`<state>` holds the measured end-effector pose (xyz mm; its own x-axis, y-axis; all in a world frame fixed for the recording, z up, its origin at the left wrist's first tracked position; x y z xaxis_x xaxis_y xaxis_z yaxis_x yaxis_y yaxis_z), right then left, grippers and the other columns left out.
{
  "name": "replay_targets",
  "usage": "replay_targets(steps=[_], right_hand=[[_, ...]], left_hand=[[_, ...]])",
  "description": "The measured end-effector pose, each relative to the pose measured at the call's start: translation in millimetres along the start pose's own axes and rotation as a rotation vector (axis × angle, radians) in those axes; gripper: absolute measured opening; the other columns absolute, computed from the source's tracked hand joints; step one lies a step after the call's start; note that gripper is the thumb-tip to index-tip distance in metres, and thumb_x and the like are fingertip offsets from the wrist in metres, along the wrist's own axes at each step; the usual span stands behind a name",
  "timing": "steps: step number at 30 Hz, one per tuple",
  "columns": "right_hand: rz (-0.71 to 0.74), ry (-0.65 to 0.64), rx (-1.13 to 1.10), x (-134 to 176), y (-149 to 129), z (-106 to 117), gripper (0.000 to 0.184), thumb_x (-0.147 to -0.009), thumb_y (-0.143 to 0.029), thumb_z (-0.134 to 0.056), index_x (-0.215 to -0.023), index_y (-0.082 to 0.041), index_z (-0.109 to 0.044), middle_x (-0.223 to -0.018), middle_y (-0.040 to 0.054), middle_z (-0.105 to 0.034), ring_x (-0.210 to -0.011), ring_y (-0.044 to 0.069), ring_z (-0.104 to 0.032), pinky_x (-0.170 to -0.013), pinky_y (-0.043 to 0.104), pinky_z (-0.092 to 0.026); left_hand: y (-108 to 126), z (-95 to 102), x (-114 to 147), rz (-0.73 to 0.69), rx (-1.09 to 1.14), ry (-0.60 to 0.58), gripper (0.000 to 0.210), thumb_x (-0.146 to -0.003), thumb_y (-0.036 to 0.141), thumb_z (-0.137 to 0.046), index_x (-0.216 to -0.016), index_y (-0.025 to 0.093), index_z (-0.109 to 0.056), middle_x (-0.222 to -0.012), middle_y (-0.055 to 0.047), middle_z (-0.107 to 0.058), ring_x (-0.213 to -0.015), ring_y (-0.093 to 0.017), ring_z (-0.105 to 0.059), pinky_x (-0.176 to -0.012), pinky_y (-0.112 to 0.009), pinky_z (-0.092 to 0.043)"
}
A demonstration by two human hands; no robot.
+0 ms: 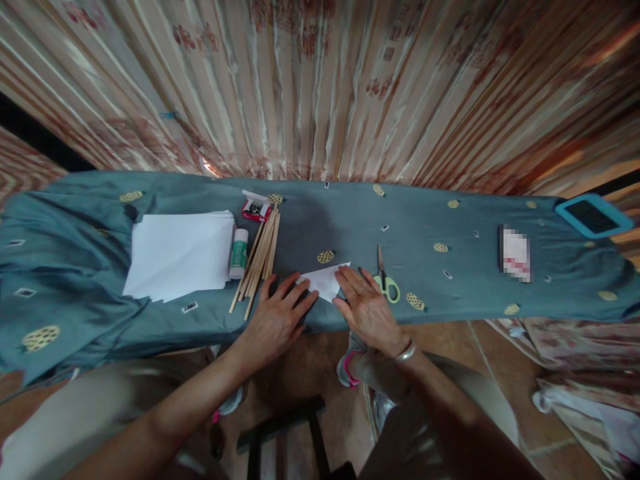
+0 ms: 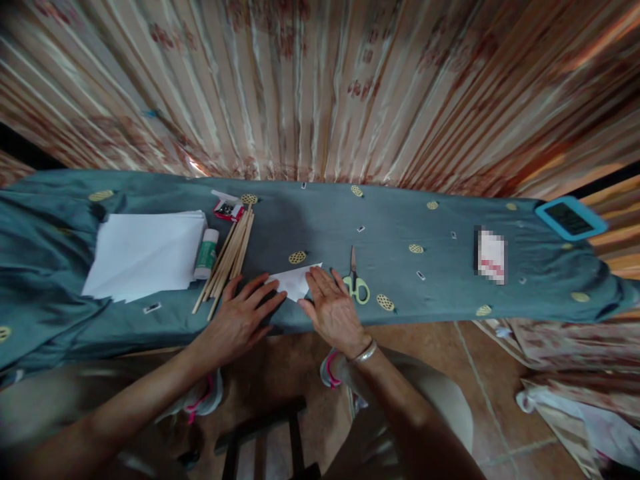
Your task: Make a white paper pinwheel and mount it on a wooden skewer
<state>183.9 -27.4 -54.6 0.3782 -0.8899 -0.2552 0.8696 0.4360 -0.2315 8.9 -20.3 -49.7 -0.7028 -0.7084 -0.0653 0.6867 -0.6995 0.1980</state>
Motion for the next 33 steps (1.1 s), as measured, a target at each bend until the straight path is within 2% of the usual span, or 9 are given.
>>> replay_targets(steps=[4, 15, 18, 22, 27, 33], right_hand=[[-0.03, 0.03, -0.02, 1, 9, 1, 0.047, -0.1, -0.034, -0.042, -0.14, -0.011, -0.049, -0.142, 0.0194, -0.054, -0.136, 0.029, -0.047, -0.113, 0.054, -0.038], [-0.033, 0.023, 0.014, -3, 6, 7, 0.046, -0.1, -0.035, -0.042, -0.135, -0.008, -0.053, -0.14, 0.0198, -0.056, -0.135, 0.03, -0.048, -0.113, 0.055, -0.038], [0.044, 0.012, -0.014, 2, -6, 12, 0.041, -0.098, -0.033, -0.047, -0.131, -0.011, -0.057, -0.136, 0.0179, -0.06, -0.136, 0.03, -0.047, -0.113, 0.056, -0.038], [0.166, -0.026, -0.106, 12, -22, 14, 0.034, -0.097, -0.026, -0.048, -0.125, -0.013, -0.062, -0.13, 0.0154, -0.065, -0.129, 0.026, -0.054, -0.111, 0.053, -0.043], [0.188, 0.014, -0.097, 16, -28, 15, 0.033, -0.096, -0.024, -0.049, -0.119, -0.006, -0.064, -0.127, 0.019, -0.066, -0.126, 0.028, -0.058, -0.108, 0.051, -0.048], [0.119, 0.011, -0.08, 8, -11, 11, 0.036, -0.099, -0.029, -0.046, -0.126, -0.011, -0.06, -0.132, 0.0159, -0.064, -0.126, 0.026, -0.057, -0.11, 0.051, -0.045]], left_hand=[[0, -0.3, 0, 0.001, -0.008, -0.005, 0.058, -0.084, 0.027, -0.067, -0.139, 0.023, -0.048, -0.145, -0.012, -0.05, -0.138, -0.035, -0.038, -0.111, -0.065, -0.022], [2, -0.7, 1, 0.005, -0.01, -0.001, 0.058, -0.082, 0.025, -0.068, -0.138, 0.022, -0.05, -0.146, -0.013, -0.05, -0.139, -0.036, -0.038, -0.112, -0.067, -0.022], [2, 0.5, 0, 0.008, -0.007, -0.011, 0.058, -0.083, 0.024, -0.068, -0.138, 0.022, -0.05, -0.146, -0.013, -0.05, -0.139, -0.036, -0.038, -0.112, -0.068, -0.02], [1, 0.6, -1, 0.012, -0.002, -0.02, 0.058, -0.083, 0.026, -0.068, -0.138, 0.022, -0.05, -0.146, -0.013, -0.05, -0.139, -0.036, -0.037, -0.113, -0.068, -0.019], [0, -1.4, 0, 0.014, 0.0, -0.001, 0.059, -0.082, 0.027, -0.069, -0.137, 0.023, -0.05, -0.144, -0.012, -0.052, -0.138, -0.036, -0.039, -0.112, -0.069, -0.019], [1, -2.3, 0, 0.003, -0.011, 0.009, 0.058, -0.083, 0.025, -0.067, -0.139, 0.024, -0.049, -0.144, -0.013, -0.052, -0.138, -0.036, -0.039, -0.111, -0.069, -0.02]])
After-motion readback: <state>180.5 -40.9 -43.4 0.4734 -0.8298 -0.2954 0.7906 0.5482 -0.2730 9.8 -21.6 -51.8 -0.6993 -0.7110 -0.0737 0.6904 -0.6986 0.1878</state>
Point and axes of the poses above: each hand's wrist, its own x-axis away from the middle knuckle, its own z-axis out of the back of the hand, y = z × x, the point moved 5 cm from there along -x, towards the middle knuckle
